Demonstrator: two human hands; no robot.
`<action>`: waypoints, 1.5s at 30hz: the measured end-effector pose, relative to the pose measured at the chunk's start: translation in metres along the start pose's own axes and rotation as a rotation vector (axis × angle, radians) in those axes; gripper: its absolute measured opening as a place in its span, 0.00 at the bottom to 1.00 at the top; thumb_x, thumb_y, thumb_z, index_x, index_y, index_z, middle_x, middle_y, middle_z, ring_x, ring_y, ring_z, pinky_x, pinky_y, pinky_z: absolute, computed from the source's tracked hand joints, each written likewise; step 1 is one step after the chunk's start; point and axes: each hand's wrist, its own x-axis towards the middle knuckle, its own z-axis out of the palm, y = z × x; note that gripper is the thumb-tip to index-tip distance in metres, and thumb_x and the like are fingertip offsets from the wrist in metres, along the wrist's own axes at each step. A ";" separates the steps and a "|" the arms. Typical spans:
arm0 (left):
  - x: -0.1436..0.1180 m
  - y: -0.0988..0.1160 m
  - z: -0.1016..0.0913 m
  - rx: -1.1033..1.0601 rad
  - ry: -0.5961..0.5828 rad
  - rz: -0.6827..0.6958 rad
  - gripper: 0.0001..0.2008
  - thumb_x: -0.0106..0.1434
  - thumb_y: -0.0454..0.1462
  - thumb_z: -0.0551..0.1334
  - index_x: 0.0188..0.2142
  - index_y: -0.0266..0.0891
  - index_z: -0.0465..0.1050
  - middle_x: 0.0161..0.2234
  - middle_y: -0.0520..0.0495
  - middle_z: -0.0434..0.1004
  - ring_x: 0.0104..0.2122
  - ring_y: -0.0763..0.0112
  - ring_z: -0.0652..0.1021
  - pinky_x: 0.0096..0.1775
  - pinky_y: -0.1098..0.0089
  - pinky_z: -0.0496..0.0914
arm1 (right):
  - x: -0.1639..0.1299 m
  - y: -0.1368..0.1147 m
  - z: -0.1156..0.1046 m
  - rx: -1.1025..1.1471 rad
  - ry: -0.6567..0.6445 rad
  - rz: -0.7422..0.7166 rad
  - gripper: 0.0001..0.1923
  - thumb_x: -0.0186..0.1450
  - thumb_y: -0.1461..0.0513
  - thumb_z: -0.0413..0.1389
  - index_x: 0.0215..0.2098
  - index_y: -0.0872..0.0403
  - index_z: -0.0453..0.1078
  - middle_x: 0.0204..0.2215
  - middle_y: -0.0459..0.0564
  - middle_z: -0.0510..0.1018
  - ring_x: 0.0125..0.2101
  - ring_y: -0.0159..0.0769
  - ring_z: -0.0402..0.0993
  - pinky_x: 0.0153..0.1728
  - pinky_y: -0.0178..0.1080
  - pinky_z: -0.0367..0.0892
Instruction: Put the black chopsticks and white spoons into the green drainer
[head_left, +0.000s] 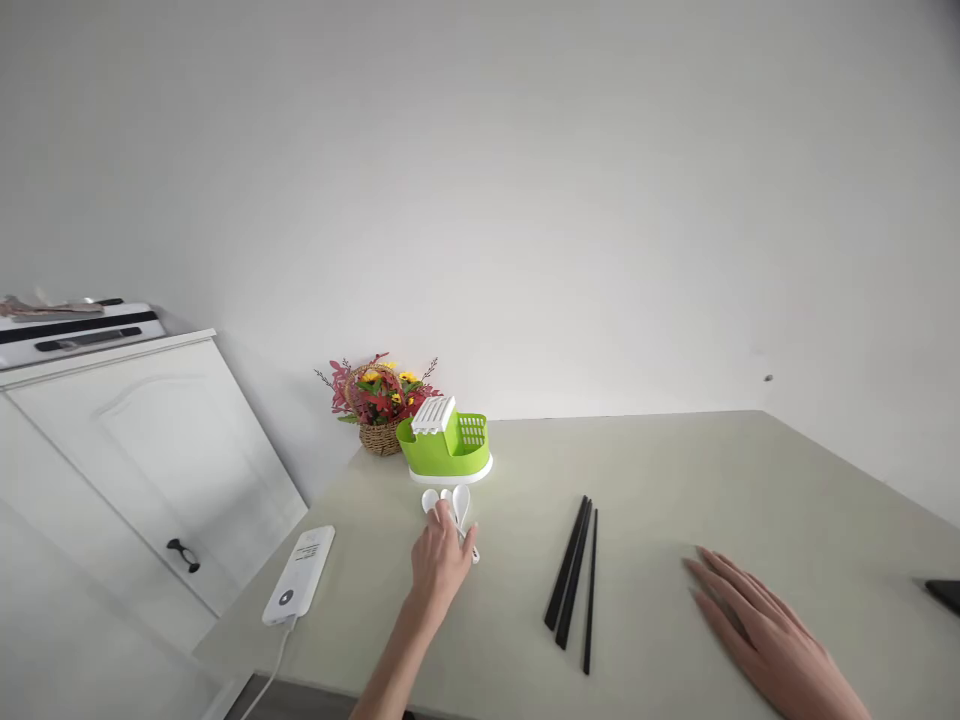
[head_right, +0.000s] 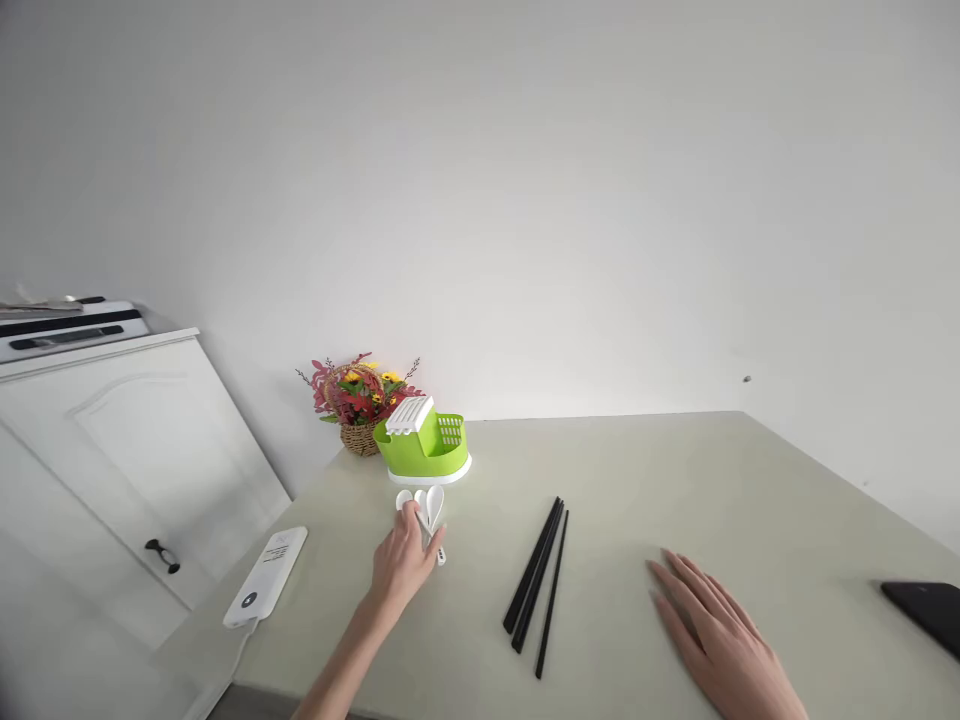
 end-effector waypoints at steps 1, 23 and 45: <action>0.001 -0.001 0.003 0.004 0.050 -0.021 0.19 0.71 0.45 0.56 0.56 0.36 0.63 0.45 0.38 0.74 0.41 0.57 0.80 0.38 0.65 0.69 | 0.000 0.000 0.000 0.003 -0.001 0.002 0.29 0.72 0.44 0.46 0.69 0.39 0.61 0.70 0.42 0.62 0.68 0.50 0.58 0.66 0.59 0.60; -0.001 -0.032 0.010 0.232 -0.087 -0.170 0.23 0.72 0.49 0.54 0.46 0.29 0.72 0.44 0.30 0.76 0.48 0.49 0.78 0.46 0.58 0.68 | -0.001 0.000 -0.001 0.002 0.001 0.020 0.28 0.72 0.45 0.46 0.67 0.40 0.63 0.69 0.42 0.63 0.68 0.50 0.59 0.66 0.59 0.61; -0.002 -0.041 0.045 0.156 0.050 0.051 0.17 0.74 0.32 0.48 0.57 0.33 0.69 0.44 0.36 0.76 0.45 0.57 0.77 0.47 0.61 0.71 | 0.001 -0.004 -0.008 0.023 -0.038 0.081 0.28 0.72 0.43 0.45 0.66 0.38 0.64 0.69 0.39 0.63 0.68 0.48 0.60 0.64 0.58 0.64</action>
